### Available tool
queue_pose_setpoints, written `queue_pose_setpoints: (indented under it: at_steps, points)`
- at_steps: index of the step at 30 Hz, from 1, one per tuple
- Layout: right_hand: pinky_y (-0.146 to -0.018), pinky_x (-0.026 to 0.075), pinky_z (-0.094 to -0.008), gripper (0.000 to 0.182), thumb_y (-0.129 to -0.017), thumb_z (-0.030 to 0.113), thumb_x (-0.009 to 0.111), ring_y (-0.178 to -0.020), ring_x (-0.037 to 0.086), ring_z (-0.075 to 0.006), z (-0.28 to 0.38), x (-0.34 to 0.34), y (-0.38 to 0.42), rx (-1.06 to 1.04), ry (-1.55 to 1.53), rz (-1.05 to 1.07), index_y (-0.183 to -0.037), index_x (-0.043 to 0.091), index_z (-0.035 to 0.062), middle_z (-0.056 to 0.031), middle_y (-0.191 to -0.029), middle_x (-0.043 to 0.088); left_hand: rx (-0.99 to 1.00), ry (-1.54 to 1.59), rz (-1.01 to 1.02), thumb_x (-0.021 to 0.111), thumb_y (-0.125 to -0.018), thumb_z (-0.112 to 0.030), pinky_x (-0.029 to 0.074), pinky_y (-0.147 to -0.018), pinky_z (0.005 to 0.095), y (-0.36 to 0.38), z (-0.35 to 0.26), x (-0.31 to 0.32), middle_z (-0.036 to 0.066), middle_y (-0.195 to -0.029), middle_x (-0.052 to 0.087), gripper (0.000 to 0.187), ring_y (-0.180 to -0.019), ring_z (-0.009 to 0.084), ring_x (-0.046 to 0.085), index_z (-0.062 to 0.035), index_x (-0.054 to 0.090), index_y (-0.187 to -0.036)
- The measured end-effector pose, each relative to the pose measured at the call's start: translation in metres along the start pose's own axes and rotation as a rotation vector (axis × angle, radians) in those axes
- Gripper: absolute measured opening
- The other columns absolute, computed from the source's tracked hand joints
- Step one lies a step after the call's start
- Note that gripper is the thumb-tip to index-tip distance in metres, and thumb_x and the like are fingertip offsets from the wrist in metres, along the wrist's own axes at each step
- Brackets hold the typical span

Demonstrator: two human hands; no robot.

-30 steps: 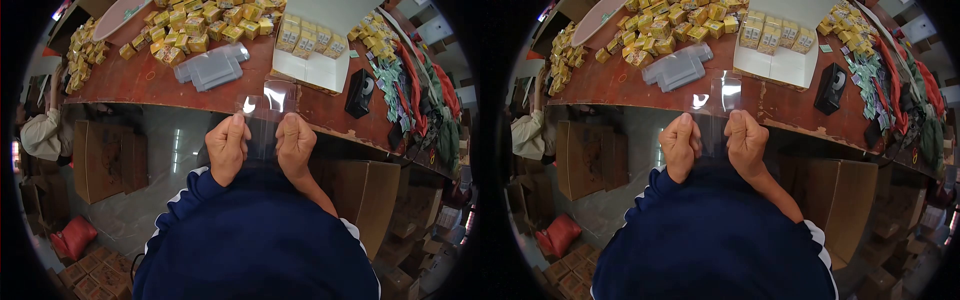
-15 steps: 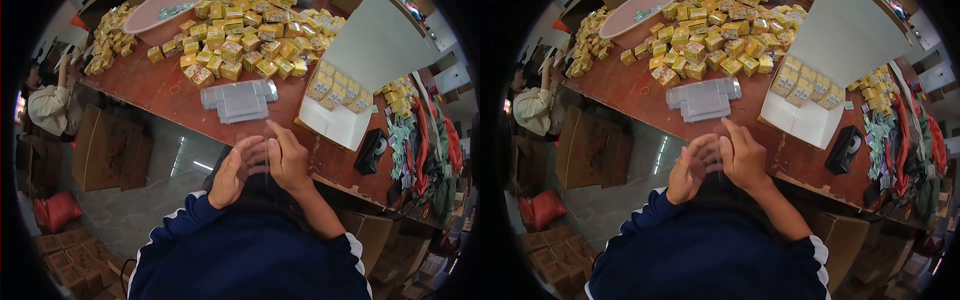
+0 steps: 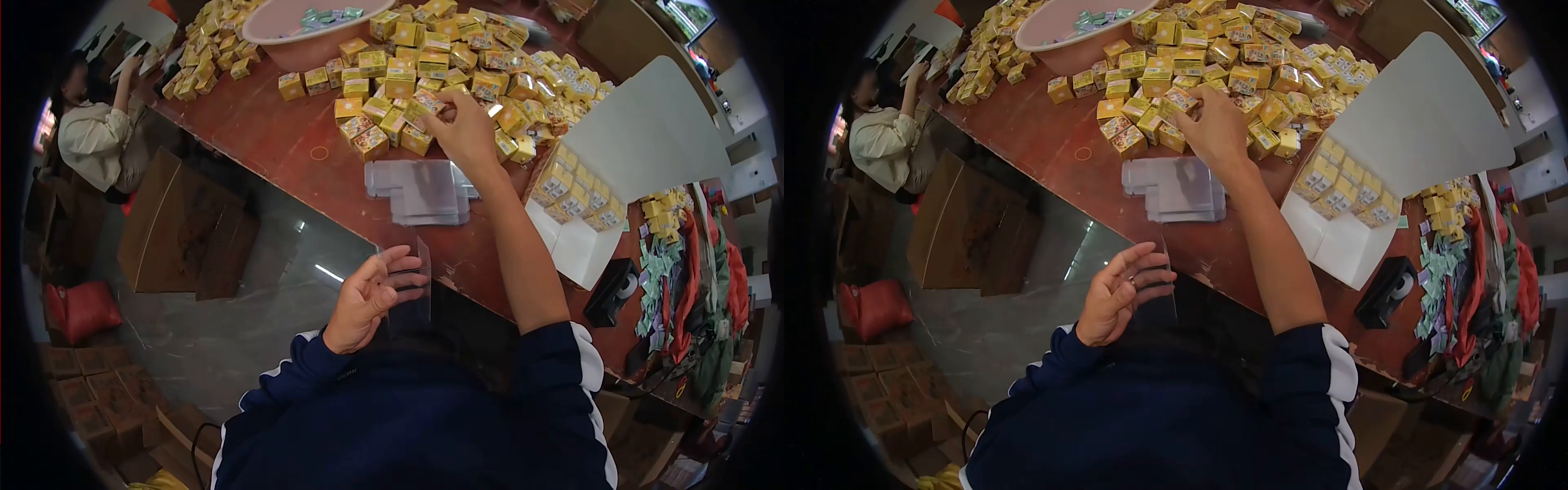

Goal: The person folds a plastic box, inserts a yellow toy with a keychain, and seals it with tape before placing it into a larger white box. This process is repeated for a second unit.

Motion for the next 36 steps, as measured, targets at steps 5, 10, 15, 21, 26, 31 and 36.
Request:
queue_pose_setpoints:
  at_steps: [5, 10, 15, 21, 26, 31, 36]
  points:
    - [-0.07, 0.057, -0.0271, 0.038, -0.095, 0.022, 0.063, -0.089, 0.068, -0.0156, 0.005, -0.039, 0.054, 0.238, -1.005, 0.197, -0.124, 0.055, -0.0015, -0.0107, -0.109, 0.068, 0.024, -0.05, -0.071, 0.07, -0.091, -0.039, 0.05, -0.1, 0.0478, -0.001, -0.003, -0.002, 0.02, -0.137, 0.053, 0.078, -0.121, 0.0341, 0.058, 0.0004, 0.033, -0.147]
    - [-0.083, 0.06, -0.0382, 0.063, -0.096, 0.023, 0.053, -0.099, 0.068, -0.0249, 0.001, -0.069, 0.133, 0.259, -1.4, 0.352, -0.148, 0.031, -0.0053, -0.0197, -0.129, 0.058, 0.08, -0.174, -0.005, 0.069, -0.092, -0.039, 0.052, -0.098, 0.0465, -0.007, 0.004, 0.015, 0.024, -0.133, 0.055, 0.078, -0.117, 0.0353, 0.062, 0.0, 0.03, -0.148]
    - [-0.075, 0.061, -0.0424, 0.072, -0.092, 0.027, 0.053, -0.09, 0.068, -0.0291, 0.002, -0.086, 0.196, 0.299, -1.702, 0.268, -0.15, 0.027, -0.0052, -0.0225, -0.121, 0.058, 0.062, -0.136, 0.083, 0.07, -0.093, -0.023, 0.05, -0.101, 0.0385, -0.007, 0.015, 0.03, 0.022, -0.135, 0.055, 0.071, -0.12, 0.0299, 0.06, 0.0018, 0.031, -0.148]
    - [-0.067, 0.059, -0.037, 0.065, -0.09, 0.026, 0.052, -0.079, 0.066, -0.0259, -0.034, -0.104, 0.233, 0.157, -1.606, 0.314, -0.144, 0.036, -0.0064, -0.0214, -0.109, 0.058, 0.09, -0.355, 0.152, 0.072, -0.091, -0.016, 0.047, -0.103, 0.0354, 0.0, 0.01, 0.048, 0.019, -0.136, 0.056, 0.07, -0.12, 0.0274, 0.06, 0.0016, 0.034, -0.148]
    - [-0.059, 0.055, -0.0277, 0.056, -0.092, 0.027, 0.055, -0.079, 0.065, -0.0153, -0.049, -0.127, 0.248, 0.182, -1.117, 0.17, -0.137, 0.047, -0.0059, -0.0115, -0.105, 0.064, 0.066, -0.385, 0.138, 0.072, -0.09, -0.014, 0.047, -0.101, 0.0347, 0.003, 0.013, 0.049, 0.019, -0.135, 0.056, 0.07, -0.12, 0.0271, 0.06, 0.0011, 0.036, -0.147]
    - [-0.054, 0.051, -0.0211, 0.046, -0.098, 0.033, 0.054, -0.066, 0.061, -0.0095, -0.063, -0.138, 0.258, 0.468, -1.082, 0.152, -0.126, 0.054, -0.0038, -0.0073, -0.095, 0.065, -0.002, -0.373, 0.148, 0.068, -0.092, -0.012, 0.047, -0.1, 0.0342, 0.002, 0.02, 0.046, 0.019, -0.134, 0.057, 0.065, -0.12, 0.0277, 0.06, 0.001, 0.036, -0.147]
    - [-0.052, 0.05, -0.0218, 0.043, -0.099, 0.032, 0.052, -0.063, 0.06, -0.0098, -0.085, -0.129, 0.262, 0.548, -1.004, 0.145, -0.124, 0.055, -0.0027, -0.0077, -0.092, 0.065, -0.027, -0.361, 0.152, 0.067, -0.093, -0.012, 0.048, -0.101, 0.0346, -0.001, 0.024, 0.046, 0.02, -0.133, 0.057, 0.064, -0.118, 0.0283, 0.061, 0.0017, 0.036, -0.147]
Point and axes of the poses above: each hand's wrist, its own y-axis away from the middle knuckle, its own x-axis out of the palm, z = x × y, the point moved 2 cm from there along -y, towards the middle knuckle
